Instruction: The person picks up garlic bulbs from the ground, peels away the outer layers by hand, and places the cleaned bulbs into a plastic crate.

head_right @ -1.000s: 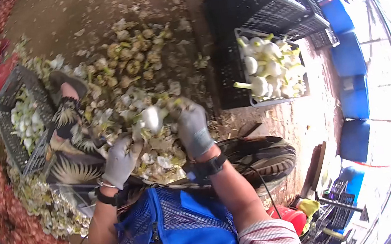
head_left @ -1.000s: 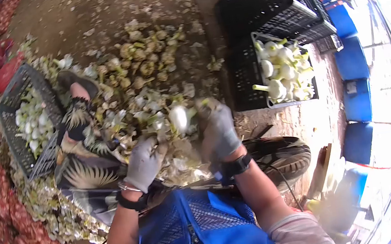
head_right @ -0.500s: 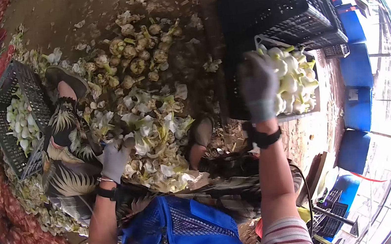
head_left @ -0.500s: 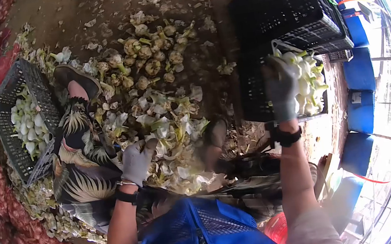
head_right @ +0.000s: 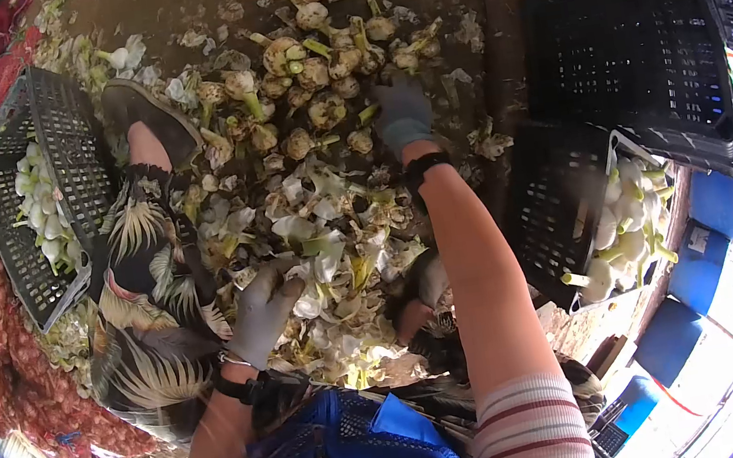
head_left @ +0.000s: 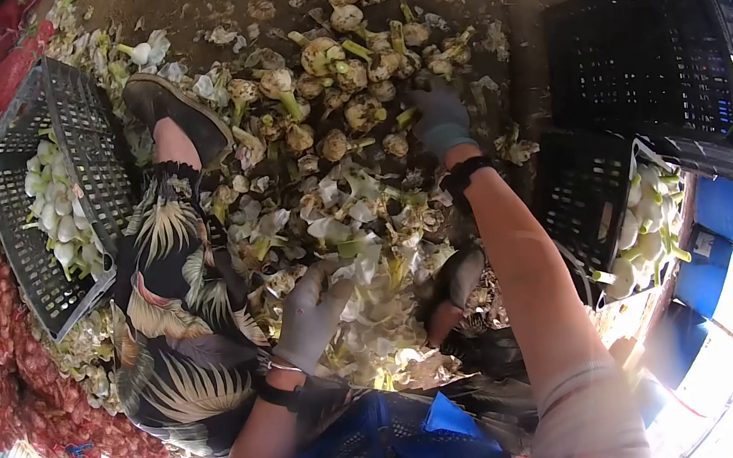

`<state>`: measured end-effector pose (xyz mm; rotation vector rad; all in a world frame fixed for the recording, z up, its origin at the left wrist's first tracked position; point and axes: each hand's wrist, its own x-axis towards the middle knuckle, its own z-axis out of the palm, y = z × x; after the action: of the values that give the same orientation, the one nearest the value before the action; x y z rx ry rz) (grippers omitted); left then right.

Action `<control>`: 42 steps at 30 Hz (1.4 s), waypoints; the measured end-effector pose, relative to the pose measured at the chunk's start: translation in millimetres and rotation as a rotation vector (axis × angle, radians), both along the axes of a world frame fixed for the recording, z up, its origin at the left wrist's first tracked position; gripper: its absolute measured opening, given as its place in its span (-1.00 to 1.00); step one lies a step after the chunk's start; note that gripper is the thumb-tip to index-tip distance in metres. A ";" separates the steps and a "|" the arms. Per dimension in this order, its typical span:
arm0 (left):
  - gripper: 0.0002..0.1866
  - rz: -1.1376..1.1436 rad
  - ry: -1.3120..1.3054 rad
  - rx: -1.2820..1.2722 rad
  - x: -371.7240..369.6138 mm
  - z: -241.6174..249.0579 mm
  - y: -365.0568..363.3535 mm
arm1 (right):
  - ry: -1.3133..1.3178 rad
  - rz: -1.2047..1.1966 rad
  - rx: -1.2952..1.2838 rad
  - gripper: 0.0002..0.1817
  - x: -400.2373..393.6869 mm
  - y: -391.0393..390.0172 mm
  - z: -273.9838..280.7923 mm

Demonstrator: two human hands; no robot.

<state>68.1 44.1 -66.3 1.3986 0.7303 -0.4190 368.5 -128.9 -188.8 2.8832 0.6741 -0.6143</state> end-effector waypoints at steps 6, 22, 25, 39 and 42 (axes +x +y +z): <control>-0.24 -0.106 -0.382 0.485 7.1 4.9 -16.4 | 0.924 -1.021 1.421 -0.55 -107.5 -24.2 81.7; -0.37 0.090 -0.497 0.035 -33.4 67.4 -9.0 | 0.278 -0.357 1.025 -0.69 -255.7 -4.1 215.8; -0.44 0.222 -0.421 -0.318 -34.0 87.6 -9.1 | 0.489 -0.507 1.352 -0.69 -266.9 -11.3 218.3; -0.45 0.140 -0.210 -0.715 -43.6 107.7 2.0 | 0.628 -0.182 1.195 -0.42 -266.1 -13.1 261.9; -0.29 0.029 -0.102 -0.754 -50.0 91.4 5.4 | 0.423 -0.002 0.931 -0.40 -254.7 -13.5 265.3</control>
<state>18.1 49.5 25.1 0.6910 0.4338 -0.5255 113.8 -142.4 76.5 3.5936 1.3016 -1.1924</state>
